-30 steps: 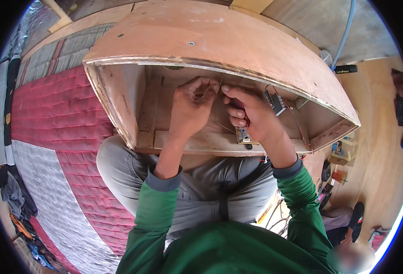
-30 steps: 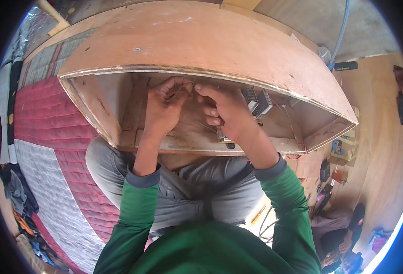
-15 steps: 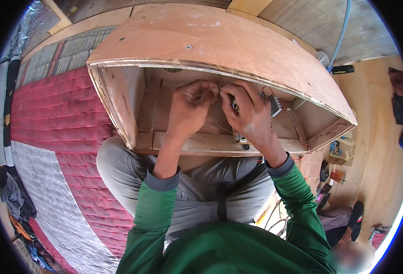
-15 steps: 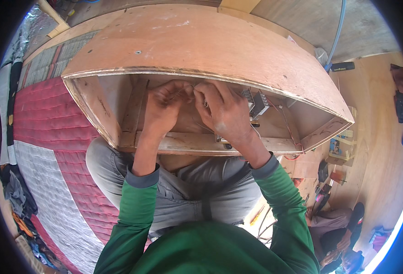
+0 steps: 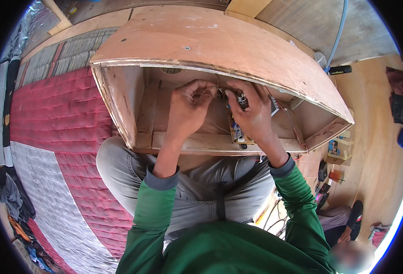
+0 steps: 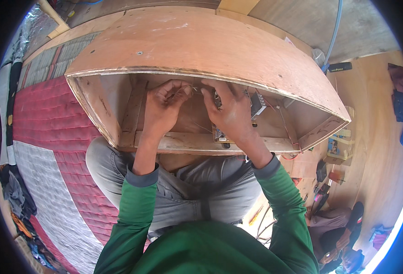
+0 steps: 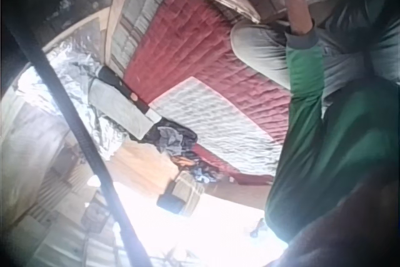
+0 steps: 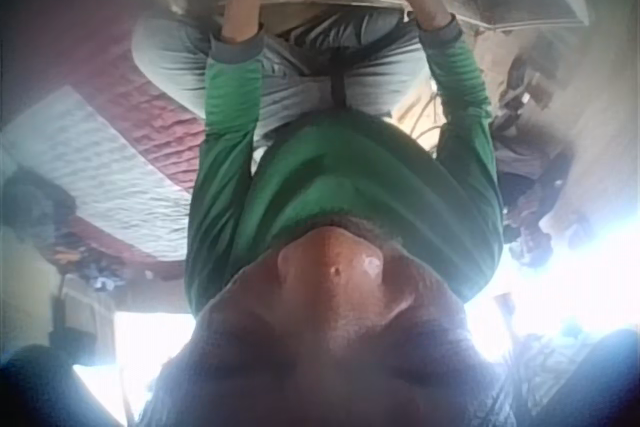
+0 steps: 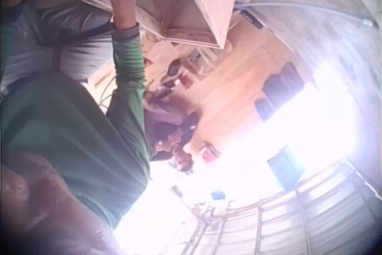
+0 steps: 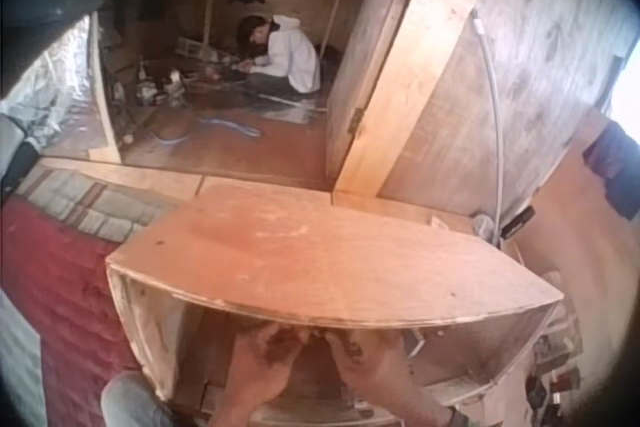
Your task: The person sits on a mattress and works on a wooden box containing electronic components. They connect wires to a circuit board, handle a small black component, and open a cardboard box to retrieve additional parts.
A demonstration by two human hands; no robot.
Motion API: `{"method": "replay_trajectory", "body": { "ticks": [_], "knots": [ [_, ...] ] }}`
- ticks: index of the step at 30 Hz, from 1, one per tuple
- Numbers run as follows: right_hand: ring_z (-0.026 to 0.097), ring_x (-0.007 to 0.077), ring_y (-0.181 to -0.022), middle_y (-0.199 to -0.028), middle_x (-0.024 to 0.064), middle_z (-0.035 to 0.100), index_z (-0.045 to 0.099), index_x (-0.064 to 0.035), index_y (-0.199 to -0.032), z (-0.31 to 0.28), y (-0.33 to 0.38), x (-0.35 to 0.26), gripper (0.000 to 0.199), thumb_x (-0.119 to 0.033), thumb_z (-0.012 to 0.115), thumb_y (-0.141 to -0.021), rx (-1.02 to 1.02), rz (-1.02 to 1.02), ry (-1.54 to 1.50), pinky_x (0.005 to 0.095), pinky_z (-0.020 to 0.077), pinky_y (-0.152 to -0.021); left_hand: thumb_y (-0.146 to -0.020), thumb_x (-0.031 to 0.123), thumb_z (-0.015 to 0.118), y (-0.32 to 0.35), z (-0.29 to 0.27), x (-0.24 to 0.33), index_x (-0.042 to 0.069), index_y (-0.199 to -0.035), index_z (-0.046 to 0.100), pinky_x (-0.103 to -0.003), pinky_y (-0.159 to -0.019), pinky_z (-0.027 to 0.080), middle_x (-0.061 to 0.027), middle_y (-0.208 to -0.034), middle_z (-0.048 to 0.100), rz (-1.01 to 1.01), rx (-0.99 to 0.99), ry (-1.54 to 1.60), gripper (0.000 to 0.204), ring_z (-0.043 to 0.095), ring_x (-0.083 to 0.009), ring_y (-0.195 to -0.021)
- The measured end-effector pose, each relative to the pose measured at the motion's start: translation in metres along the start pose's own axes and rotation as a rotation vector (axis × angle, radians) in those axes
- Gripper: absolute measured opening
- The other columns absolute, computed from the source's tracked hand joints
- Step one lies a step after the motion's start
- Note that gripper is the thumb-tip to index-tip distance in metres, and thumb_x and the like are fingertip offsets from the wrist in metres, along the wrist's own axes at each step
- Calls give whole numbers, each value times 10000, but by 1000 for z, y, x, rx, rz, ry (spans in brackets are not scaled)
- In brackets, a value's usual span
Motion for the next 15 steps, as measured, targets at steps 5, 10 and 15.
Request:
{"method": "replay_trajectory", "body": {
  "ticks": [5, 10, 15],
  "knots": [
    [757, 305, -890, -1020, 101, 745, 771, -64, -1076, 1, 3, -4, 215, -30, 837, -874, -91, -52, 0, 384, 610, -752, -1017, 104, 728, -1, 2, -3, -24, -1101, 787, -274, -798, 554, -45, -923, 784, 4, -17, -25, 164, 698, -83, -874],
    [693, 180, -742, -912, 69, 726, 764, -42, -1029, 4, -2, 3, 123, -86, 815, -927, -167, 231, -242, 310, 532, -612, -1007, 97, 711, 0, 3, -4, -27, -1097, 780, -295, -762, 563, -69, -907, 784, 37, -11, 26, 167, 711, -103, -841],
    [517, 55, -603, -761, 6, 655, 754, 2, -987, 17, 8, 14, 208, -205, 769, -1007, -281, 991, -987, 231, 384, -537, -998, 33, 678, 2, 5, -2, -23, -1098, 781, -276, -807, 555, -47, -937, 780, 23, -40, 21, 154, 691, -85, -877]
  ]
}}
Point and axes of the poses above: each hand's wrist, its own y-axis away from the middle knuckle, its own z-axis out of the palm, x = y × z, the point moved 3 cm from there along -y, towards the middle knuckle
